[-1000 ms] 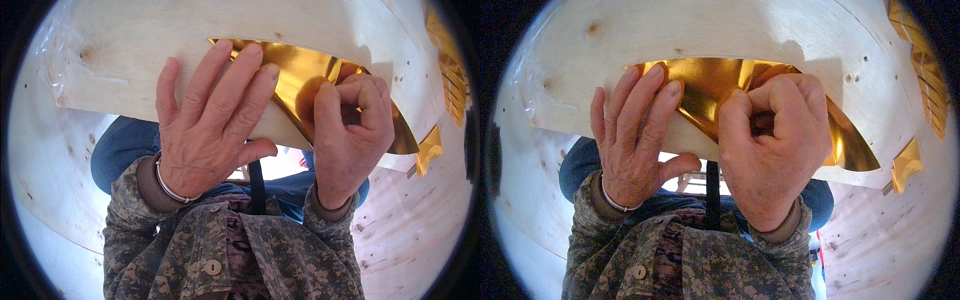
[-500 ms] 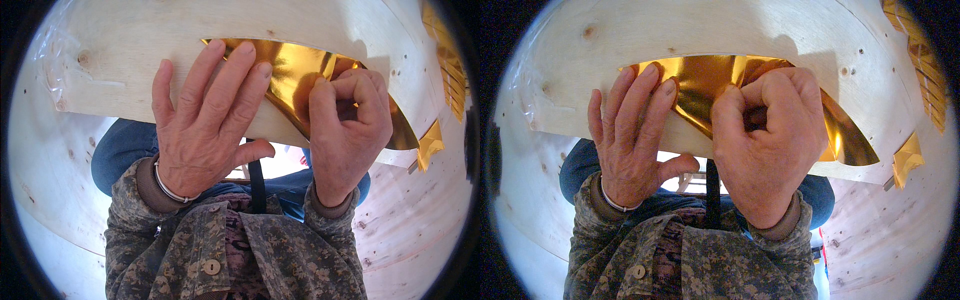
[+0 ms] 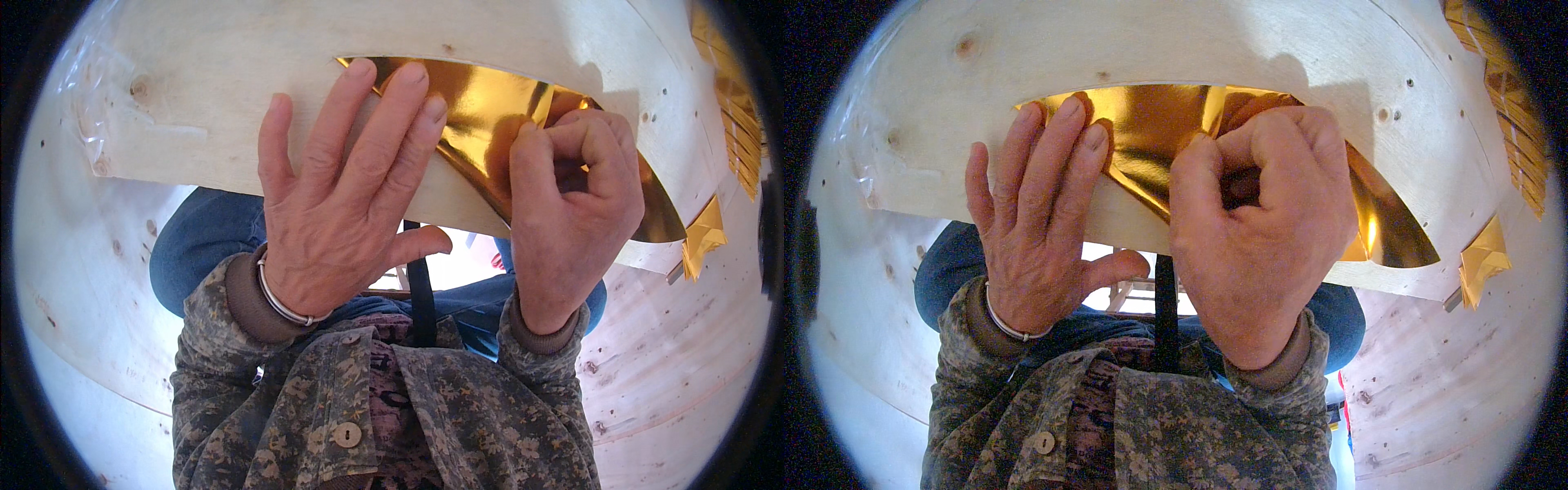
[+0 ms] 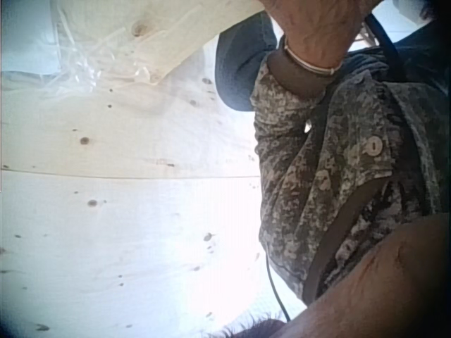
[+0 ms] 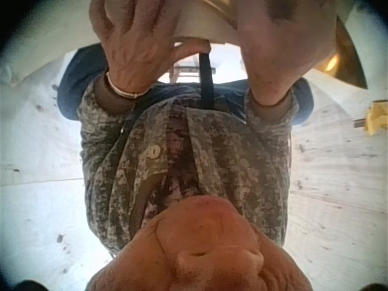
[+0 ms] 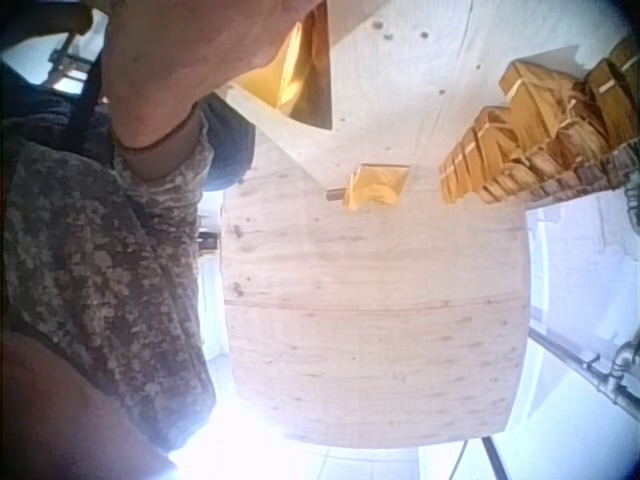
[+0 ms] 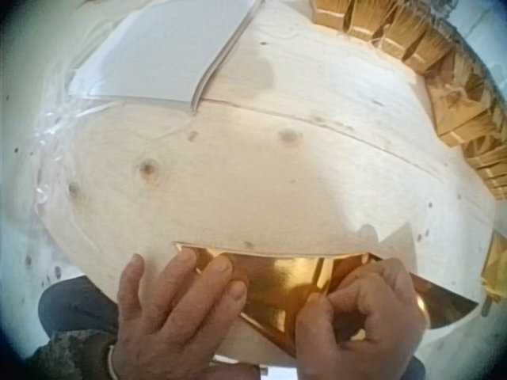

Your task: The person folds a single sheet of gold-colored paper on a wooden surface. They repeatedly fold, unfold, and refold the paper to create crisp creases, handling it entirely by hand.

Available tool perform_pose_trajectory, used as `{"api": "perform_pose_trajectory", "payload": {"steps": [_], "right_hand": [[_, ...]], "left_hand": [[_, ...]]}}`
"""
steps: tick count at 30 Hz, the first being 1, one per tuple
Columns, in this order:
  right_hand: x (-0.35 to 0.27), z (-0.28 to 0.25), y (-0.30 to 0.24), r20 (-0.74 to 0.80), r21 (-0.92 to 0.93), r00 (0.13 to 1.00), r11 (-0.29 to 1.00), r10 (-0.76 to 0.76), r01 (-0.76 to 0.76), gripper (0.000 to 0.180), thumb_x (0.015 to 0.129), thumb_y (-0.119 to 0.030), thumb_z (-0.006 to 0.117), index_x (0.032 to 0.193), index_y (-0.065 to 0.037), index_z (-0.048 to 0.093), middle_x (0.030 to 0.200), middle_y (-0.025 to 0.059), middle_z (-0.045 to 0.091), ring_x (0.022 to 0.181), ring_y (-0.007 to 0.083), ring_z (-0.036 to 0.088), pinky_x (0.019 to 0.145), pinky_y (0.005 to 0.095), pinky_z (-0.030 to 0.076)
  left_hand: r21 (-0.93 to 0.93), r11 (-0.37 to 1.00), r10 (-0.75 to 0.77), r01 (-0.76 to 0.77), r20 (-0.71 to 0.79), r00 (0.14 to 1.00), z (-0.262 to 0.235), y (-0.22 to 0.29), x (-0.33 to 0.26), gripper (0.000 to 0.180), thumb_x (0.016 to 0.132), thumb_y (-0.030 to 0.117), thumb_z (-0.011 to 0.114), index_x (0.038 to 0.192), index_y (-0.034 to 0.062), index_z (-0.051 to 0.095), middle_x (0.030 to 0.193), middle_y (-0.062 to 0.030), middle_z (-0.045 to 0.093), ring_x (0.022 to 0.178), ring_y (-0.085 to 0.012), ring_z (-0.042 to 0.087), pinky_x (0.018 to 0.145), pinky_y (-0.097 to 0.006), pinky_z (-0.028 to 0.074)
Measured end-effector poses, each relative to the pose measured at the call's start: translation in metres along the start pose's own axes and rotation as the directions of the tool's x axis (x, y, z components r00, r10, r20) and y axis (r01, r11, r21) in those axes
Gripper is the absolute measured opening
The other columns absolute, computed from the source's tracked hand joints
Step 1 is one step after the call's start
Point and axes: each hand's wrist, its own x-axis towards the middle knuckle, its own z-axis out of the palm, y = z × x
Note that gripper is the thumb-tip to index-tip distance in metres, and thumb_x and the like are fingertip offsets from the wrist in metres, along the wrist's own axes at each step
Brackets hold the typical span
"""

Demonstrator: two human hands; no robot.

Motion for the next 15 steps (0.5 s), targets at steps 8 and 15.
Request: {"api": "perform_pose_trajectory", "payload": {"steps": [8, 15], "right_hand": [[0.0, -0.0012, -0.0029, 0.004, -0.042, 1.0, 0.999, 0.024, -0.024, 0.015, 0.084, -0.004, 0.07, 0.075, -0.005, 0.058, 0.078, 0.0021, 0.055, 0.068, 0.0095, 0.055, 0.063, 0.0228, 0.047], [-0.0011, 0.0065, 0.0026, -0.116, -0.001, 0.988, 0.995, -0.101, 0.102, 0.016, 0.076, 0.001, 0.069, 0.066, -0.002, 0.056, 0.069, 0.0076, 0.055, 0.056, 0.0188, 0.056, 0.052, 0.0311, 0.045]], "left_hand": [[-0.003, 1.0, 0.021, -0.02, 0.018, 1.0, 0.0025, 0.0003, 0.0004, 0.09, 0.09, 0.074, 0.036, 0.147, 0.0055, 0.045, 0.156, -0.01, 0.041, 0.145, -0.0272, 0.036, 0.121, -0.053, 0.006], [0.027, 0.997, 0.076, -0.076, -0.014, 0.997, 0.0085, -0.0023, -0.0028, 0.089, 0.078, 0.068, 0.057, 0.151, 0.0191, 0.042, 0.16, -0.0117, 0.034, 0.147, -0.0283, 0.033, 0.118, -0.058, 0.008]]}}
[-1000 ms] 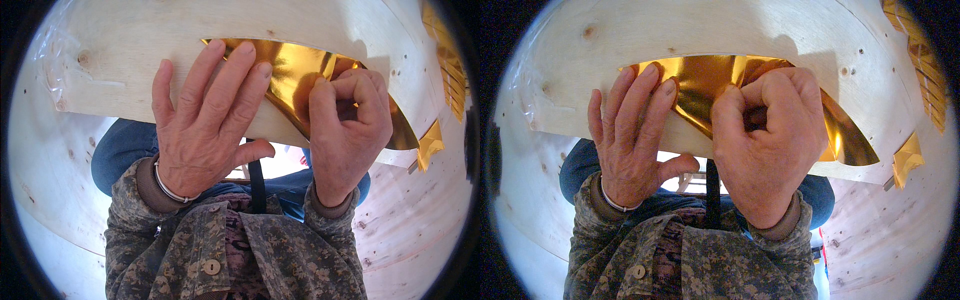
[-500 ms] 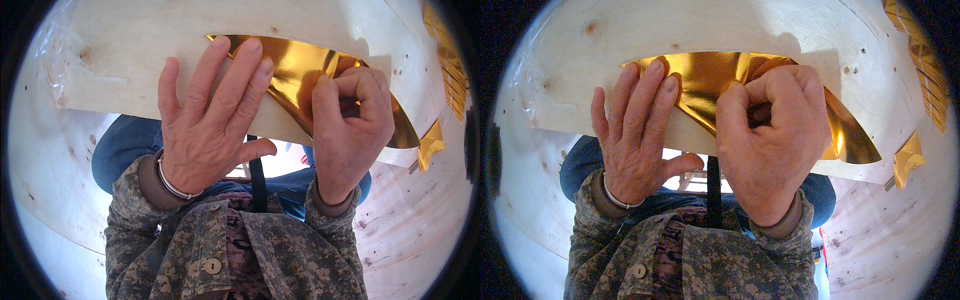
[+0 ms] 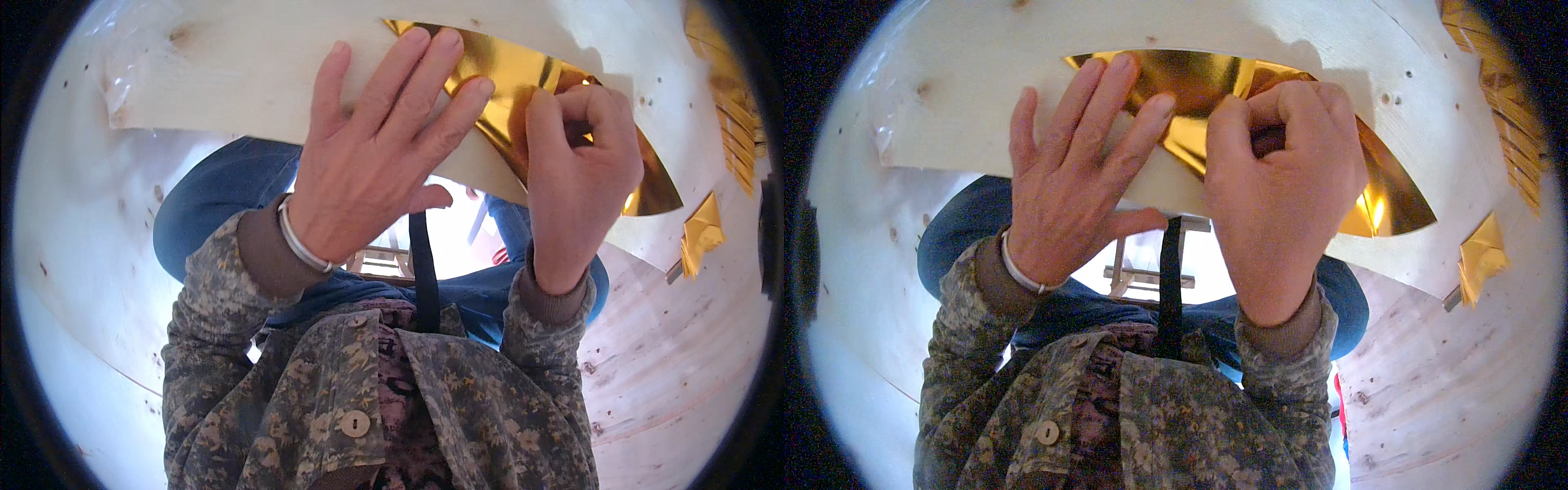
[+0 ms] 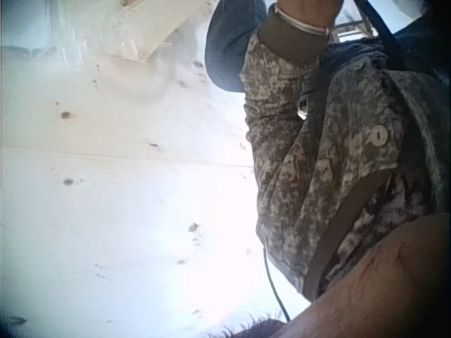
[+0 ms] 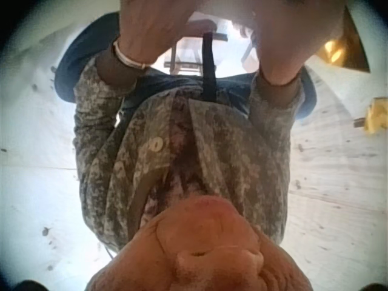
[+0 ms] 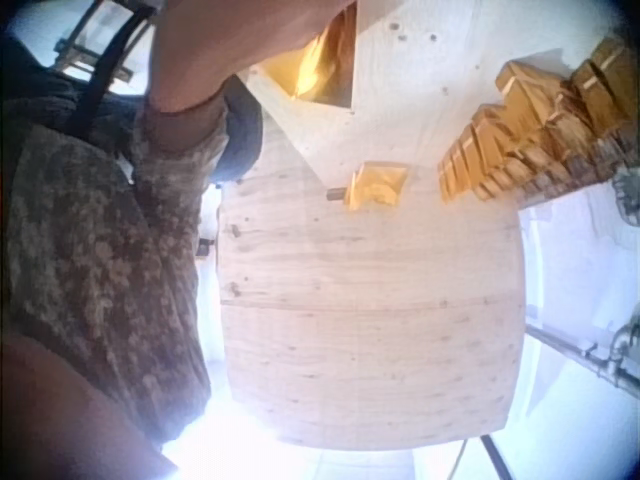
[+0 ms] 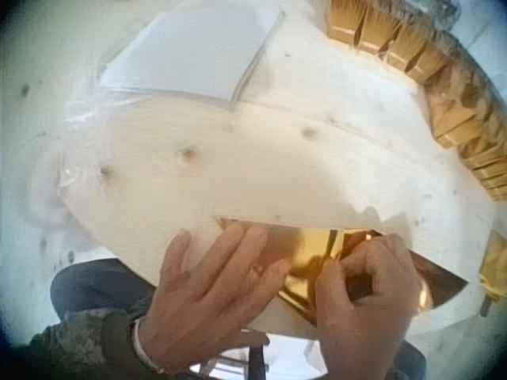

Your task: The person folds a single sheet of gold-colored paper on a wooden surface. They repeatedly fold, unfold, and refold the paper to create crisp creases, handling it entirely by hand.

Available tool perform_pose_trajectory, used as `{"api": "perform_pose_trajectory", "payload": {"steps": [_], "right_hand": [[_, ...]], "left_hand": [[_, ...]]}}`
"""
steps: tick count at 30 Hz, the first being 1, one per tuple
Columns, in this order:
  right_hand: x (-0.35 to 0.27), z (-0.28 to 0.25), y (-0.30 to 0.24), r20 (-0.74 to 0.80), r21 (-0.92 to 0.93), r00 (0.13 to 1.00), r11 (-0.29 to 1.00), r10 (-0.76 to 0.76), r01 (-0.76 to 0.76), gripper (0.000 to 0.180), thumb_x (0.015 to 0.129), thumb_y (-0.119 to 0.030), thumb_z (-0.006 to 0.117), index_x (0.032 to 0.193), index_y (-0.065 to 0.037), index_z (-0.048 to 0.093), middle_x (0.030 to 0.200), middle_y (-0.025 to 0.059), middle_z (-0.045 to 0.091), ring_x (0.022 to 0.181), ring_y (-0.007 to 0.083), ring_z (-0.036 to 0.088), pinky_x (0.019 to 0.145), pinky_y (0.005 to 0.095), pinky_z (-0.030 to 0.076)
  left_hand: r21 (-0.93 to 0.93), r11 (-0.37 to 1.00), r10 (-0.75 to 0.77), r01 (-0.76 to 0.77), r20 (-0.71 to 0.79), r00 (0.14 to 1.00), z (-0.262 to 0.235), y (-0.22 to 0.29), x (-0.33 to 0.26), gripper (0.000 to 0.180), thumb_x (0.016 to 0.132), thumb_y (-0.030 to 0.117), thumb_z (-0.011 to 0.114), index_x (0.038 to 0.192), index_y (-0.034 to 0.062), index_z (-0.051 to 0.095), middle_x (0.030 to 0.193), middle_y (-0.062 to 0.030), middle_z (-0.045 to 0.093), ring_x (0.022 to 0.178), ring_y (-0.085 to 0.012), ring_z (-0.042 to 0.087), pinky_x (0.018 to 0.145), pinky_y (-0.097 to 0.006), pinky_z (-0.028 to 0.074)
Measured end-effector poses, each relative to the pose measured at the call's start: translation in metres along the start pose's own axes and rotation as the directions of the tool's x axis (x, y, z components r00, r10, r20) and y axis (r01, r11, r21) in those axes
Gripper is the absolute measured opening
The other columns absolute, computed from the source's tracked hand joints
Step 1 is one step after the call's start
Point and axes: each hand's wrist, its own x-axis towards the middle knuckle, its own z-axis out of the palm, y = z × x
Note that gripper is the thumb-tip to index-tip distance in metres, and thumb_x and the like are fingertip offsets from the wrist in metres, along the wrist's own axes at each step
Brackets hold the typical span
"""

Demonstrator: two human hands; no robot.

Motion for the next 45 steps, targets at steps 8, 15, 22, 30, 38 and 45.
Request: {"api": "perform_pose_trajectory", "payload": {"steps": [8, 15, 22, 30, 38, 45], "right_hand": [[-0.004, -0.003, 0.011, -0.029, -0.063, 0.991, 0.99, -0.131, 0.129, 0.015, 0.077, -0.008, 0.069, 0.068, -0.004, 0.058, 0.072, 0.0158, 0.058, 0.069, 0.0364, 0.058, 0.063, 0.0463, 0.047], [-0.016, -0.013, -0.005, -0.047, 0.006, 0.993, 0.994, -0.112, 0.113, 0.019, 0.082, -0.009, 0.068, 0.096, 0.001, 0.061, 0.099, 0.0219, 0.058, 0.091, 0.0408, 0.058, 0.078, 0.0476, 0.049], [-0.077, -0.009, -0.021, 0.164, -0.187, 0.924, 0.908, -0.347, 0.374, 0.074, 0.091, -0.043, 0.062, 0.143, 0.006, 0.043, 0.15, 0.0235, 0.042, 0.145, 0.0366, 0.031, 0.12, 0.0486, 0.021], [-0.101, 0.0, -0.003, 0.187, -0.333, 0.911, 0.848, -0.368, 0.411, 0.081, 0.095, -0.051, 0.055, 0.151, 0.003, 0.033, 0.158, 0.0211, 0.031, 0.15, 0.0327, 0.023, 0.123, 0.0468, 0.015], [-0.118, -0.002, -0.003, 0.202, -0.45, 0.921, 0.804, -0.333, 0.39, 0.082, 0.094, -0.048, 0.056, 0.149, 0.008, 0.032, 0.157, 0.0241, 0.031, 0.15, 0.0342, 0.022, 0.123, 0.0461, 0.013], [-0.133, -0.009, -0.003, 0.231, -0.545, 0.929, 0.752, -0.291, 0.371, 0.083, 0.09, -0.041, 0.064, 0.15, 0.006, 0.032, 0.157, 0.0227, 0.032, 0.149, 0.0329, 0.024, 0.123, 0.0443, 0.016]], "left_hand": [[-0.118, 0.992, 0.046, -0.045, 0.009, 0.999, -0.004, 0.005, 0.002, 0.11, 0.053, 0.049, 0.088, 0.151, 0.0377, 0.039, 0.16, -0.025, 0.022, 0.147, -0.0402, 0.025, 0.111, -0.065, 0.024], [-0.038, 0.992, 0.115, -0.118, -0.057, 0.992, -0.011, 0.005, 0.004, 0.098, 0.062, 0.043, 0.088, 0.148, 0.0295, 0.044, 0.155, -0.0298, 0.026, 0.145, -0.0437, 0.025, 0.111, -0.066, 0.023], [0.037, 0.987, 0.159, -0.155, -0.24, 0.958, 0.013, -0.001, 0.003, 0.066, 0.077, 0.039, 0.074, 0.136, 0.0158, 0.057, 0.157, -0.0272, 0.026, 0.147, -0.0416, 0.023, 0.113, -0.067, 0.018], [0.008, 0.993, 0.121, -0.121, -0.12, 0.985, 0.002, 0.002, -0.002, 0.071, 0.076, 0.035, 0.077, 0.141, 0.0187, 0.054, 0.158, -0.0268, 0.026, 0.148, -0.0412, 0.022, 0.114, -0.066, 0.016], [0.066, 0.991, 0.124, -0.115, -0.143, 0.982, -0.005, 0.007, -0.005, 0.089, 0.07, 0.032, 0.081, 0.15, 0.0223, 0.042, 0.157, -0.0239, 0.027, 0.146, -0.0379, 0.025, 0.112, -0.065, 0.019], [0.074, 0.993, 0.096, -0.087, -0.128, 0.987, -0.009, 0.001, -0.007, 0.094, 0.074, 0.029, 0.079, 0.153, 0.0111, 0.032, 0.159, -0.016, 0.028, 0.148, -0.0307, 0.025, 0.114, -0.063, 0.021]]}}
